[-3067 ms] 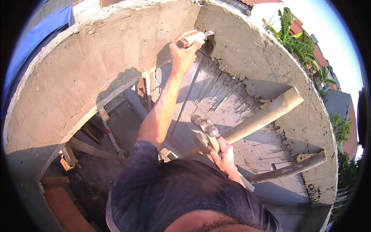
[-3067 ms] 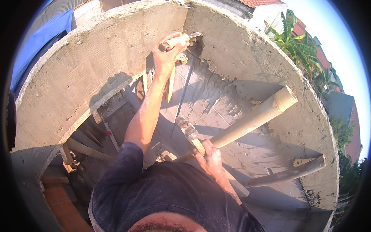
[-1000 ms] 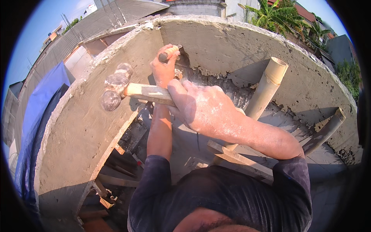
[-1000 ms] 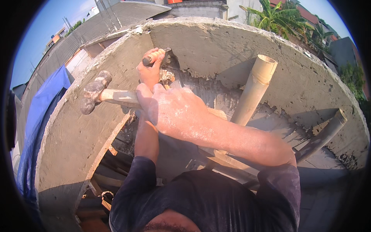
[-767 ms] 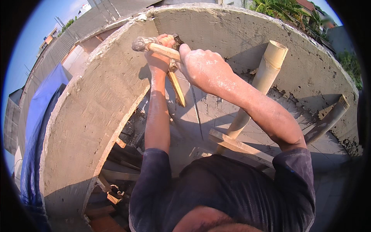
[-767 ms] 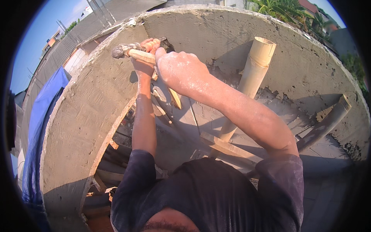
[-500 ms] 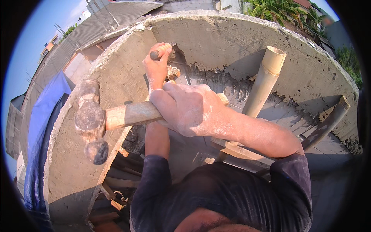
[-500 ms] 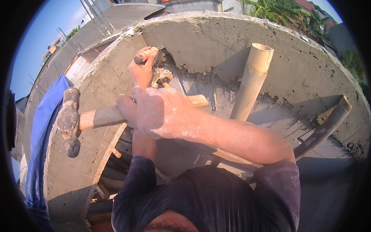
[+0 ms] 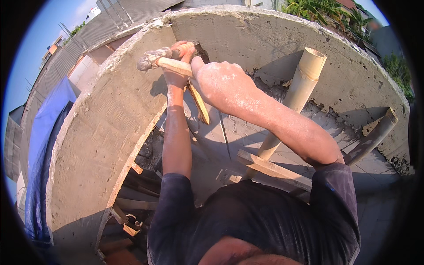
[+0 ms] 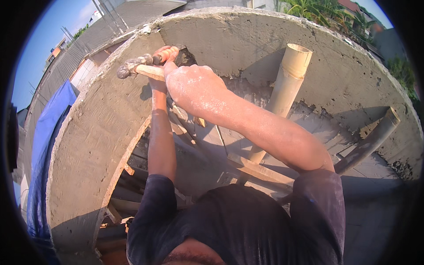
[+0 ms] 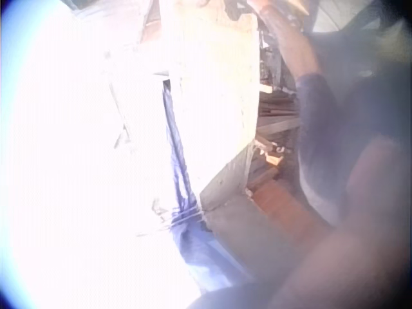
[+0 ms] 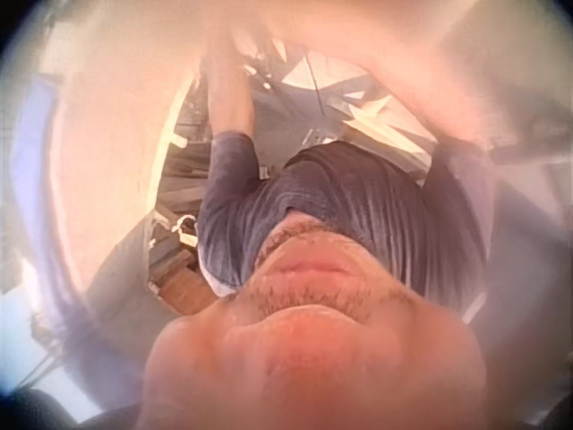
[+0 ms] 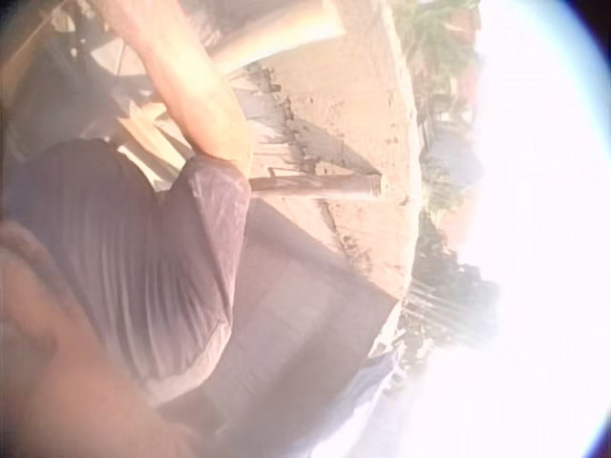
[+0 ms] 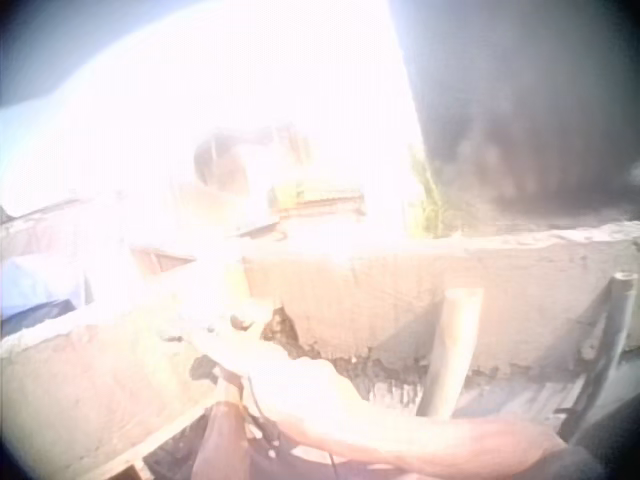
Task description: The person uses a hammer and a chisel to chip away pieces of concrete from the corner of a wall at a construction site.
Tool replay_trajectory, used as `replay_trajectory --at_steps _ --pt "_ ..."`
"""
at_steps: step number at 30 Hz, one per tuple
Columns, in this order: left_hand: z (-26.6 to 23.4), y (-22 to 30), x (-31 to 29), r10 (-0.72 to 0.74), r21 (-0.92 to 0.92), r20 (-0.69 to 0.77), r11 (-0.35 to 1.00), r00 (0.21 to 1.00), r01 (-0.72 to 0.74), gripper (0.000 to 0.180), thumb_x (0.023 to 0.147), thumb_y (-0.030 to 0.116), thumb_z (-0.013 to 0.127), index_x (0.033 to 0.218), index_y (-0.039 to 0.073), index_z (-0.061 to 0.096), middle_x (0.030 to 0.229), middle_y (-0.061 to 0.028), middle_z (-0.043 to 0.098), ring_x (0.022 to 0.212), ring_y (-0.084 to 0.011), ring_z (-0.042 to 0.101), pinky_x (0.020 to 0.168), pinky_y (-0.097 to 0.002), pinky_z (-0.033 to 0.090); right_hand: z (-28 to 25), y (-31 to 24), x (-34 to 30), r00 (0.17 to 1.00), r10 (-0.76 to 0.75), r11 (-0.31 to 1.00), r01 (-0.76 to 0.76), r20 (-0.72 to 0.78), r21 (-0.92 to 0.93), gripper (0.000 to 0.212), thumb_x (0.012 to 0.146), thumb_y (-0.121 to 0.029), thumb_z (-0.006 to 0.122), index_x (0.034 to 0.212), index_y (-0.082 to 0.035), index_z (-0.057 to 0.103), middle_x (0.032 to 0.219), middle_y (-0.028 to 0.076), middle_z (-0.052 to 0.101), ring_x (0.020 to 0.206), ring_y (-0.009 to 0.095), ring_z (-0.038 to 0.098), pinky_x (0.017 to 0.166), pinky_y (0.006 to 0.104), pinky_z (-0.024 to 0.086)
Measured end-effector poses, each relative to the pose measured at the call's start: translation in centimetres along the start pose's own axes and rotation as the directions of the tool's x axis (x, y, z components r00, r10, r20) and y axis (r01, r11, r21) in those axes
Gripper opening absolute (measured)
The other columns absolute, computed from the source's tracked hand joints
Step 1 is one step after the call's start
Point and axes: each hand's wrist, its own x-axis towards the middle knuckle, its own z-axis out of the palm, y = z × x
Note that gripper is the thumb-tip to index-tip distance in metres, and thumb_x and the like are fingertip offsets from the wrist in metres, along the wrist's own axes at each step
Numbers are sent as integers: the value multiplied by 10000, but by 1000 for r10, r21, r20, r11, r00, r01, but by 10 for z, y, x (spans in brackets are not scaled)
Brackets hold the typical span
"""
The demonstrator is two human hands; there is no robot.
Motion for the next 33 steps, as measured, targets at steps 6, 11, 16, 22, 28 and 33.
replay_trajectory --at_steps 6,11,16,22,28,33 --pt "0 19 2 -142 129 -19 981 990 143 279 817 126 860 1059 28 762 922 -102 782 858 -189 737 809 -332 572 -4 -37 -33 894 -384 906 413 -232 90 320 946 -237 647 1101 3 504 823 183 654 685 368 711 559 463 570" --pt "3 10 4 -101 28 -46 994 994 102 252 847 156 839 1052 33 759 956 -78 785 867 -199 730 833 -329 562 6 2 -1 1000 -21 999 20 20 34 290 1007 -269 578 1039 10 503 780 221 696 732 417 719 612 492 571" --pt "6 6 6 -150 63 -27 986 988 152 285 834 142 853 1079 25 765 967 -81 787 865 -186 732 808 -335 574 13 -23 -33 935 -210 934 278 -285 224 317 962 -265 655 1082 -19 495 797 186 648 699 426 680 625 490 560" --pt "-5 -3 0 -240 -189 75 950 968 250 246 913 69 752 1133 -36 723 1012 -87 770 915 -147 741 798 -296 578 -18 2 -8 986 33 997 -21 -166 74 282 1001 -241 637 984 3 496 729 239 660 775 467 685 659 521 547" --pt "21 -13 18 -221 -167 -148 966 964 196 82 893 126 747 916 51 770 831 -49 757 765 -107 683 753 -283 544 -50 -17 -60 866 224 851 51 -448 523 153 998 -110 634 1081 -14 549 672 85 615 566 201 635 558 326 482" --pt "23 -31 86 -306 269 33 920 952 286 305 870 361 776 814 61 760 706 -28 735 715 -186 723 732 -350 573 -41 4 -81 817 494 524 -8 -296 852 196 1066 -202 587 982 -33 539 663 -16 514 459 51 447 395 218 348"
